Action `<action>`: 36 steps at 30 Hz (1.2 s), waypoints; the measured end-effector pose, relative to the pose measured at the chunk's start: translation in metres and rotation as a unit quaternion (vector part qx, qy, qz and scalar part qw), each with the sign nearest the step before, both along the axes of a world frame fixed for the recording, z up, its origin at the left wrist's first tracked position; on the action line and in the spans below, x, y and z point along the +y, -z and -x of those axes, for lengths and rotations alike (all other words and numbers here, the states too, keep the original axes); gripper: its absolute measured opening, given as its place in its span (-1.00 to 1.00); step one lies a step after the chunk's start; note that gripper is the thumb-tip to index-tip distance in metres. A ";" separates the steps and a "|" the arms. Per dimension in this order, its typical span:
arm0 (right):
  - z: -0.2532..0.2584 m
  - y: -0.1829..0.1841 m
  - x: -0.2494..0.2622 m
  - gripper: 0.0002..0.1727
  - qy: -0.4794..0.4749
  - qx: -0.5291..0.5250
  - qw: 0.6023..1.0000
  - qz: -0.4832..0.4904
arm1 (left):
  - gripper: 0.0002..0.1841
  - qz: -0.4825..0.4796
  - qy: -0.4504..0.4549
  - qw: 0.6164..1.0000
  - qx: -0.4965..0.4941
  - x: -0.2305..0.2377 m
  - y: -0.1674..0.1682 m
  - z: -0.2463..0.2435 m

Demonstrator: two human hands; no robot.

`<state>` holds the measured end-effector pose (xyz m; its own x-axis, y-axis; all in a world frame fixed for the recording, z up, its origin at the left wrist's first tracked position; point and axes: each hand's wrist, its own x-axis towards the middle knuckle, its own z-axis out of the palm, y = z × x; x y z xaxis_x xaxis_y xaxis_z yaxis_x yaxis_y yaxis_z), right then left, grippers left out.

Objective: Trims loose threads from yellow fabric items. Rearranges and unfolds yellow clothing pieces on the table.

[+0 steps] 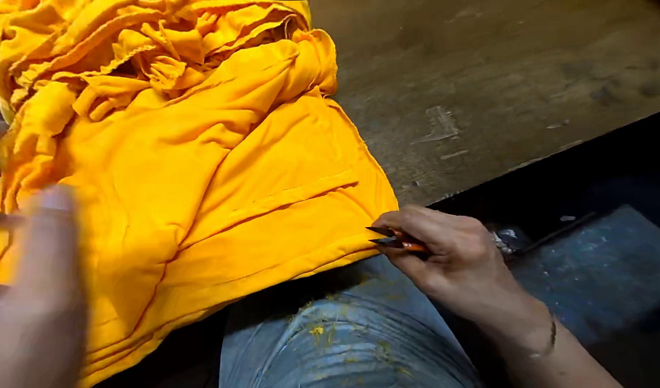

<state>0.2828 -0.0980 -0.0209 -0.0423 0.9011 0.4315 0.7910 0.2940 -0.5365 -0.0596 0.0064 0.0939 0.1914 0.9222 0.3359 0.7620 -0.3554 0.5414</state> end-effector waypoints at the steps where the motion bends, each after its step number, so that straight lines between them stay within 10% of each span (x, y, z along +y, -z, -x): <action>1: -0.001 0.001 0.000 -0.85 0.000 -0.010 1.000 0.002 | -0.55 -0.052 0.064 0.996 0.017 -0.003 0.008 -0.023; 5: -0.008 -0.002 0.001 -0.86 -0.058 -0.016 0.998 0.031 | -0.75 -0.113 0.236 0.964 0.049 0.001 0.049 -0.085; 9: -0.010 -0.014 0.014 -0.80 -0.032 0.090 0.995 0.015 | -0.71 -0.081 0.248 0.961 0.089 0.027 0.079 -0.103; 14: -0.004 0.003 0.075 -0.73 0.071 -0.027 0.997 -0.009 | -0.87 -0.091 0.237 0.962 0.099 0.040 0.098 -0.116; 23: -0.025 -0.052 0.036 -0.83 -0.204 0.027 0.978 0.031 | -0.82 0.022 0.408 0.913 -0.001 0.000 0.030 -0.070; 29: -0.002 -0.006 0.007 -0.84 -0.111 0.024 0.992 0.060 | -0.81 -0.034 0.324 0.943 0.065 -0.025 0.096 -0.074; 36: 0.030 -0.003 0.008 -0.72 0.001 0.168 0.986 0.017 | -0.80 -0.043 0.287 0.956 -0.051 -0.030 0.076 -0.089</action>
<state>0.2524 -0.0899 -0.0174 0.0996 0.9149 0.3911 0.5684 0.2703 -0.7771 0.0289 -0.0239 0.0174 0.6198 0.6436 0.4491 0.3736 -0.7453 0.5523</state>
